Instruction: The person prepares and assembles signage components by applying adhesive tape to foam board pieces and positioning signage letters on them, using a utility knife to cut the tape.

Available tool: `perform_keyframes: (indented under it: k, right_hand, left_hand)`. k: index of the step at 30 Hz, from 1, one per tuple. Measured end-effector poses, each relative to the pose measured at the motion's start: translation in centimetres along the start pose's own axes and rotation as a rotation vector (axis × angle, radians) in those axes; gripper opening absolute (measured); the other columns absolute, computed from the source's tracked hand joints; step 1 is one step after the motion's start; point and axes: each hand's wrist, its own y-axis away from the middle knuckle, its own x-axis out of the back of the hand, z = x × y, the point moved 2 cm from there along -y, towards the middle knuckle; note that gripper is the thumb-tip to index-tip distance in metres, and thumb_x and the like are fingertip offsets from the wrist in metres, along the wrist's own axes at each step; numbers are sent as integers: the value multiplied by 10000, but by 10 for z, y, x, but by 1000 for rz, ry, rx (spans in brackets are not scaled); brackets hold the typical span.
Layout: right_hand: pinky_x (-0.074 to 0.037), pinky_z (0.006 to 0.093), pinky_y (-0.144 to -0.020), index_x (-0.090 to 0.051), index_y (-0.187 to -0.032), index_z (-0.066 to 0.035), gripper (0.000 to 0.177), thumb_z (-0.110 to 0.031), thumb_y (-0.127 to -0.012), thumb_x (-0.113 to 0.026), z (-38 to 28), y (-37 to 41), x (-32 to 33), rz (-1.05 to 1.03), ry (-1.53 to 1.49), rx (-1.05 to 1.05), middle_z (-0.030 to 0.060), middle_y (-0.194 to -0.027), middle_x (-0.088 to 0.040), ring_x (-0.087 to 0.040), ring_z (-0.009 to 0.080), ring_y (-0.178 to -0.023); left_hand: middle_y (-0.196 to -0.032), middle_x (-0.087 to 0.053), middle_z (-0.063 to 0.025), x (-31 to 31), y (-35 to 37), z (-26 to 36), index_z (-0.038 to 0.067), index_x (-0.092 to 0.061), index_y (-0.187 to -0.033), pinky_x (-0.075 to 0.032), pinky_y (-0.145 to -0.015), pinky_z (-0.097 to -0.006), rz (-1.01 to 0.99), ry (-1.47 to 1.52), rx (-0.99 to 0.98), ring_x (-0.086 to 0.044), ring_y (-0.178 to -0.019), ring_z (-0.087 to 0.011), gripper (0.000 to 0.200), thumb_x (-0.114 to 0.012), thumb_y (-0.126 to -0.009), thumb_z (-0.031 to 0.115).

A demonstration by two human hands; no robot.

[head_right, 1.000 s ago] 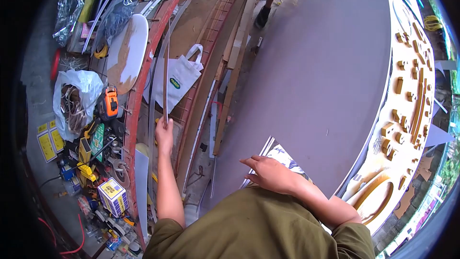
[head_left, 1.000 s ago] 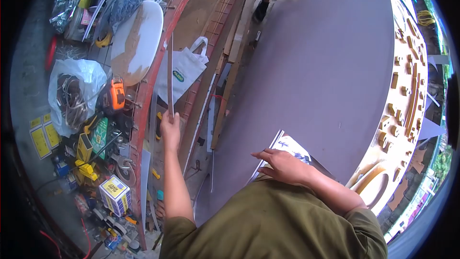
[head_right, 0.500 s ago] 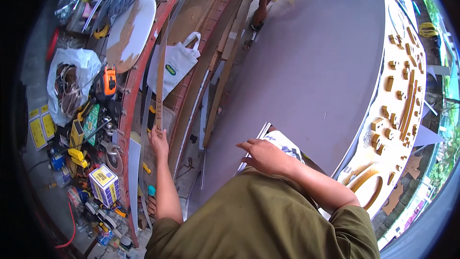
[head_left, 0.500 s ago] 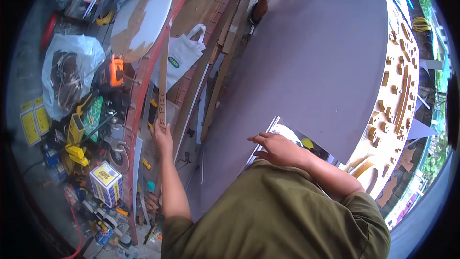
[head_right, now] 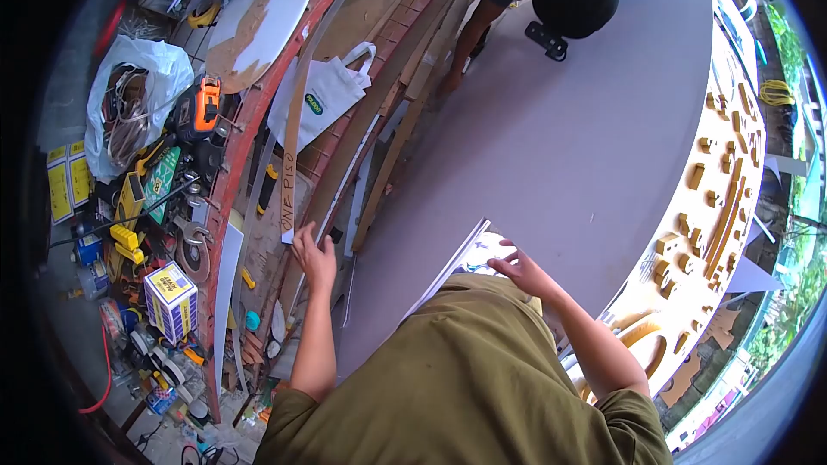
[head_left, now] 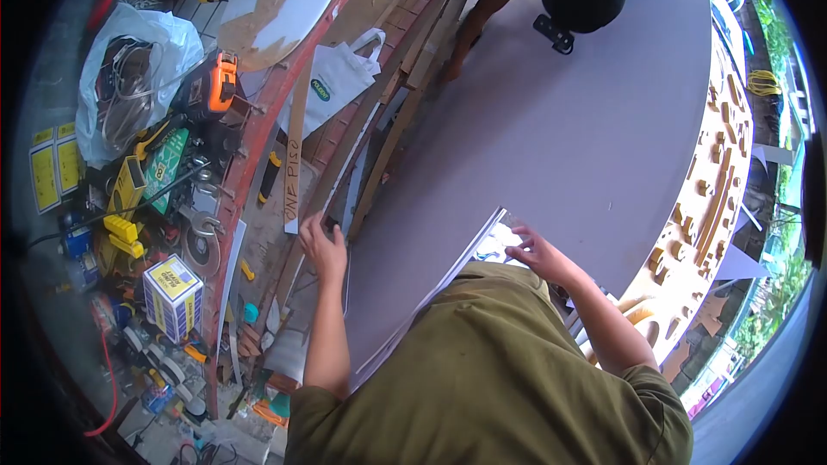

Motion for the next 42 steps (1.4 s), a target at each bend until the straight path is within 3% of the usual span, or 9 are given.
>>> perform_keyframes:
  k: [2,11,20,29,32,34,36,38,42]
  right_hand:
    - [-565,391,-921,-385,-1463,80,873,-516,-923,-725,21,-11,3,-3,-126,18,255,-1114,-684,-674,305,-1109]
    - [-537,368,-936,-660,-1180,95,799,-659,-917,-646,30,-36,-5,14,-144,-60,204,-1088,-681,-653,279,-1086]
    - [-504,336,-913,-682,-1166,24,686,-626,-998,-544,65,-54,-5,3,-108,31,105,-1034,-671,-632,218,-1028]
    - [-427,412,-1117,-503,-1398,0,714,-613,-1051,-392,93,-59,-8,-89,-178,97,137,-1318,-574,-555,257,-1261]
    - [-364,368,-1191,-475,-1483,-9,678,-535,-1099,-286,80,-57,-6,-129,-221,-5,138,-1499,-508,-477,233,-1392]
    - [-408,341,-1148,-510,-1456,-13,660,-533,-1095,-324,164,-84,-13,-147,-613,67,136,-1431,-570,-526,218,-1340]
    - [-453,317,-1090,-555,-1412,-13,637,-529,-1088,-370,174,-95,-10,-116,-526,81,133,-1345,-631,-581,206,-1263]
    - [-500,297,-1018,-609,-1350,-8,611,-523,-1078,-423,121,-78,-2,-35,39,25,129,-1241,-691,-641,196,-1160]
    - [-549,317,-886,-679,-1211,-8,563,-516,-1060,-491,130,-78,-10,94,-53,132,95,-1060,-746,-688,167,-958]
  left_hand:
    - [-1309,-523,-143,-11,22,-1,107,-581,-1326,-358,-1087,-504,-54,17,28,-478,-1270,-376,504,-743,-853,170]
    - [-1324,-541,-165,-27,64,-9,102,-602,-1315,-393,-1090,-468,-297,89,228,-500,-1273,-375,454,-726,-888,192]
    - [-1220,-632,-169,-32,70,-29,61,-618,-1281,-489,-989,-424,-334,175,327,-616,-1125,-340,401,-712,-910,182]
    - [-1183,-674,-162,-63,84,-32,50,-622,-1261,-534,-908,-403,-467,302,329,-662,-1029,-288,375,-716,-923,184]
    - [-1143,-687,-150,-63,82,-31,51,-626,-1254,-543,-876,-390,-506,312,385,-676,-980,-274,369,-715,-925,191]
    - [-1128,-693,-146,-65,84,-36,53,-628,-1253,-546,-862,-387,-512,300,393,-681,-957,-269,367,-715,-926,193]
    - [-1121,-696,-144,-66,80,-37,56,-630,-1253,-548,-857,-386,-512,295,402,-684,-950,-268,365,-714,-926,194]
    - [-1122,-699,-144,-64,80,-36,59,-631,-1255,-546,-861,-389,-516,294,423,-686,-958,-271,364,-712,-927,193]
    - [-1107,-707,-144,-64,72,-34,59,-632,-1256,-545,-863,-387,-534,289,429,-695,-966,-274,358,-702,-933,197]
